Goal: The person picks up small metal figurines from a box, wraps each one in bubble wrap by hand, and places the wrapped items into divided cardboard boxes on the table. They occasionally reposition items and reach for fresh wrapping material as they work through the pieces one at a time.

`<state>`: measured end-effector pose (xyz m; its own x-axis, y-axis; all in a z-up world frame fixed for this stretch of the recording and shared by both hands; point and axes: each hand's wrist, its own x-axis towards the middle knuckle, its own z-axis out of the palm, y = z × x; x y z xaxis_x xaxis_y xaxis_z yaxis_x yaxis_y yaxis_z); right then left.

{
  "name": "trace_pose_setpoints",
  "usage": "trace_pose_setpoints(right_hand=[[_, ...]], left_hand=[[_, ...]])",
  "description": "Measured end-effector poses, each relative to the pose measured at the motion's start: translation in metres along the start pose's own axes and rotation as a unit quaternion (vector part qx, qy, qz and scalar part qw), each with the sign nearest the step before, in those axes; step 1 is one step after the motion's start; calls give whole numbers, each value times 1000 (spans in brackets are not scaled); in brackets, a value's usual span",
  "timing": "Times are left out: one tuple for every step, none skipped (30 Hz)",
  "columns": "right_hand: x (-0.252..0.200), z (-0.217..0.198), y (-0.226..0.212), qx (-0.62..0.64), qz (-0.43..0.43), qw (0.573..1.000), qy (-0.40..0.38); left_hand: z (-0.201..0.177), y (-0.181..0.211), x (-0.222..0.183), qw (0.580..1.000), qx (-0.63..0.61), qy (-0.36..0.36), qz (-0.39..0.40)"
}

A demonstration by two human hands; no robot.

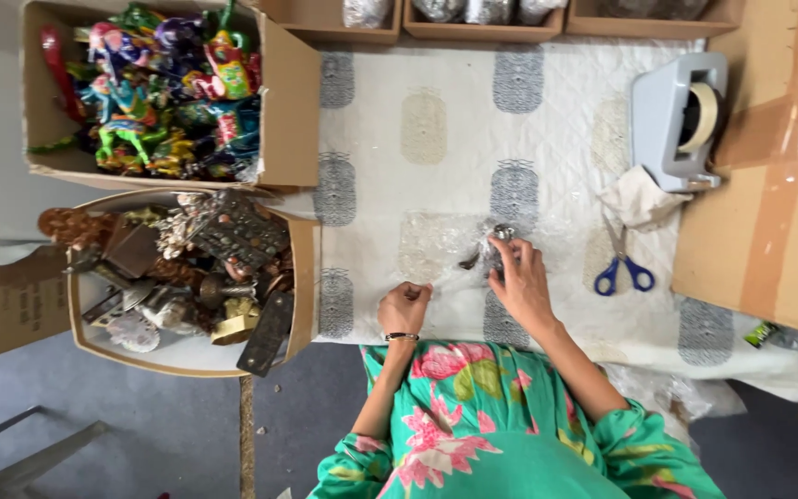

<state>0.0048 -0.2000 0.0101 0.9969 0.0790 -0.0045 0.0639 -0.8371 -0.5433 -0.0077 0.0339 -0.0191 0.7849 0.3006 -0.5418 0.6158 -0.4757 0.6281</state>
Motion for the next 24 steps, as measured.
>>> trace_pose_setpoints(right_hand=[[-1,0,0,-5,3,1000,2],[1,0,0,-3,0,1000,3],[2,-1,-1,0,4,1000,3],[2,-2,-1,3,12,1000,4],[2,-1,-2,4,12,1000,4],[1,-2,-2,5,18,1000,1],[1,-2,-3,5,24,1000,-3],[2,-4,-3,4,23,1000,-3],[2,-6,-3,12,29,999,-4],[2,-7,-4,20,35,999,-7],[2,-6,-3,21,34,999,-7],[2,-4,-1,28,38,999,-9],[3,-3,0,34,42,998,-11],[3,-2,0,37,39,998,-13],[3,-1,1,32,41,999,-15],[3,0,1,28,44,999,-16],[2,0,-1,31,42,998,-18],[2,-1,-2,28,43,999,-15],[2,-2,-3,26,44,999,-13],[1,-2,-2,25,43,999,-11],[1,-2,-2,25,41,999,-12],[2,-3,-1,24,40,999,-12],[1,-2,-1,22,39,999,-8],[0,-2,-1,25,34,999,-5]], left_hand=[[-3,5,-3,996,80,28,24],[-4,3,-3,996,80,32,24],[-6,2,-3,995,90,27,27],[-7,0,-3,994,101,20,30],[-7,-7,-1,994,102,21,30],[-5,-13,1,995,94,20,25],[-3,-19,3,996,87,19,20],[-6,-40,11,996,86,19,21],[-9,-62,20,996,57,52,35],[-14,-84,28,995,29,85,48],[-29,-93,31,995,29,87,48],[-46,-101,35,995,-45,82,29],[-62,-110,38,990,-118,78,10],[-64,-109,42,990,-118,81,9],[-67,-107,45,984,-165,69,24],[-71,-107,48,975,-212,55,40],[-75,-78,43,975,-211,59,39],[-77,-48,39,983,-71,106,130],[-79,-17,35,962,71,151,217],[-76,-3,42,961,69,151,219],[-73,11,48,950,90,189,230],[-70,27,55,937,110,227,242],[-70,24,69,936,107,228,246],[-70,22,83,902,166,266,297]])
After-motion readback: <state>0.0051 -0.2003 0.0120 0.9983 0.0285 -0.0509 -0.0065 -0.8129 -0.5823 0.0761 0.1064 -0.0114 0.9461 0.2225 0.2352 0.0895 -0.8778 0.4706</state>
